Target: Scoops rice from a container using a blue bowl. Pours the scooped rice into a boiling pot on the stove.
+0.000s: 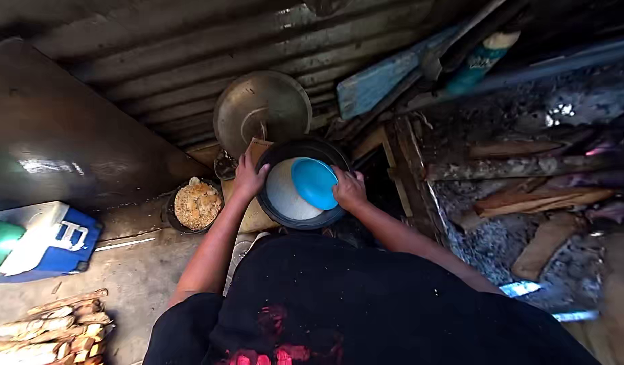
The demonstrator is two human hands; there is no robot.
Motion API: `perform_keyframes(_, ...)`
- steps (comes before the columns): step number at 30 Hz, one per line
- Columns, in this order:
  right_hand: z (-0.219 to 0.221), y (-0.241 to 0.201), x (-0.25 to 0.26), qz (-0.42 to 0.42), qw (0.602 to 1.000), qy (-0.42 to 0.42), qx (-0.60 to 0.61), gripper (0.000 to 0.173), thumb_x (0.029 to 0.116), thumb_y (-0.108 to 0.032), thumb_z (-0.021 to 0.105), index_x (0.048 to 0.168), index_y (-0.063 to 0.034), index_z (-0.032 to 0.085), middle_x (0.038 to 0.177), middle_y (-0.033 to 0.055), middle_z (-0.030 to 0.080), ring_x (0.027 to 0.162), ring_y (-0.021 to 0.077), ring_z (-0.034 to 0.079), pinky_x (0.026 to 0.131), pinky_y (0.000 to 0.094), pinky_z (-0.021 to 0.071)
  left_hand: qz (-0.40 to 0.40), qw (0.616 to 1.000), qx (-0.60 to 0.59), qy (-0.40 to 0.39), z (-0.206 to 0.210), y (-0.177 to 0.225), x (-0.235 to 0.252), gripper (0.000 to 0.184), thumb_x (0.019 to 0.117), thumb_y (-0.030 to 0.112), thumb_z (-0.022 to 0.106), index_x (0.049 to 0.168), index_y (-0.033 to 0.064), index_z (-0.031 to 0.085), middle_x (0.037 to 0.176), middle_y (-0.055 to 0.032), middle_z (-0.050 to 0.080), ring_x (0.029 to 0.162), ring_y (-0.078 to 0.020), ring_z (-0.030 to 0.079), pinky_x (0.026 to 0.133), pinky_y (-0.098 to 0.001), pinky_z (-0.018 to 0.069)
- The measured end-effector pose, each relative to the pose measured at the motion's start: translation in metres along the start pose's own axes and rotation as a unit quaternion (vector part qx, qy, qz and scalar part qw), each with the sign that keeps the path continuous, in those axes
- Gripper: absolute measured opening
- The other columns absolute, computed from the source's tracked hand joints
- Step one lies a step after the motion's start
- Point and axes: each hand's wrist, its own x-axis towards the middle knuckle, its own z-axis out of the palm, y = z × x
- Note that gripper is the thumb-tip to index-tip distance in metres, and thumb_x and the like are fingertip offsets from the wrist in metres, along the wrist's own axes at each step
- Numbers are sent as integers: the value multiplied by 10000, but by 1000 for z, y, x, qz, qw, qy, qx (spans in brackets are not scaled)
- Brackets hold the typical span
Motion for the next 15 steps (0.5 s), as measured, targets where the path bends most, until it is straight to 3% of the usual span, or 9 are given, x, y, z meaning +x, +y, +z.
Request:
perform_keyframes(2,0,-1,1,-12,999,15,-26,591,971,-83,524,1553,-81,420,1338,191,660,1294,357,597,1228,649,157,-67,998,8,-14,44,-35,-6,841,1034,435,562,1645,63,121,1676,-236,212,1479,-444,357,1141,-667,352)
perform_keyframes(4,-5,-8,6,-30,997,39,-58,590,972,-70,491,1557,-83,418,1327,188,668,1270,353,623,1231,674,123,-88,996,-16,-1,80,-48,-14,831,1037,218,550,1653,115,2,1653,-230,277,1385,-422,503,1073,-629,465)
perform_keyframes(5,-11,-15,10,-42,995,54,-67,595,968,-56,479,1560,-77,414,1328,193,665,1263,358,627,1232,678,124,-99,994,-38,22,90,-50,-15,832,1022,130,536,1658,161,1,1630,-220,336,1325,-417,565,1029,-623,503)
perform_keyframes(7,-24,-31,24,-57,993,68,-76,625,951,-19,497,1565,-65,392,1348,204,642,1231,376,640,1203,656,250,-120,991,-56,33,95,-48,-14,828,1019,72,494,1661,225,-7,1650,-178,314,1319,-393,574,1024,-612,511)
perform_keyframes(9,-34,-49,37,-35,995,34,-82,662,953,4,514,1588,-67,342,1398,226,591,1162,416,656,996,615,479,-129,990,-45,29,95,-48,-13,828,1018,79,489,1660,243,-7,1657,-161,310,1294,-393,596,994,-619,526)
perform_keyframes(10,-36,-57,44,-19,997,10,-78,679,950,5,530,1594,-73,328,1416,233,566,1126,439,662,891,612,535,-130,990,-40,29,94,-47,-13,822,1023,86,486,1660,245,-8,1657,-158,312,1301,-390,592,998,-620,522)
perform_keyframes(12,-31,-69,52,8,996,-32,-81,727,934,-4,569,1606,-90,307,1445,228,533,1104,458,661,792,621,566,-129,991,-35,30,93,-47,-12,802,1037,98,475,1661,243,-7,1646,-164,333,1305,-382,591,1015,-610,513)
perform_keyframes(15,-5,-67,57,63,994,-82,-47,762,932,8,560,1623,-101,259,1501,231,487,1145,472,645,847,650,547,-136,990,-31,26,92,-44,-13,794,1043,99,471,1660,237,-9,1623,-178,363,1299,-375,595,1023,-589,516)
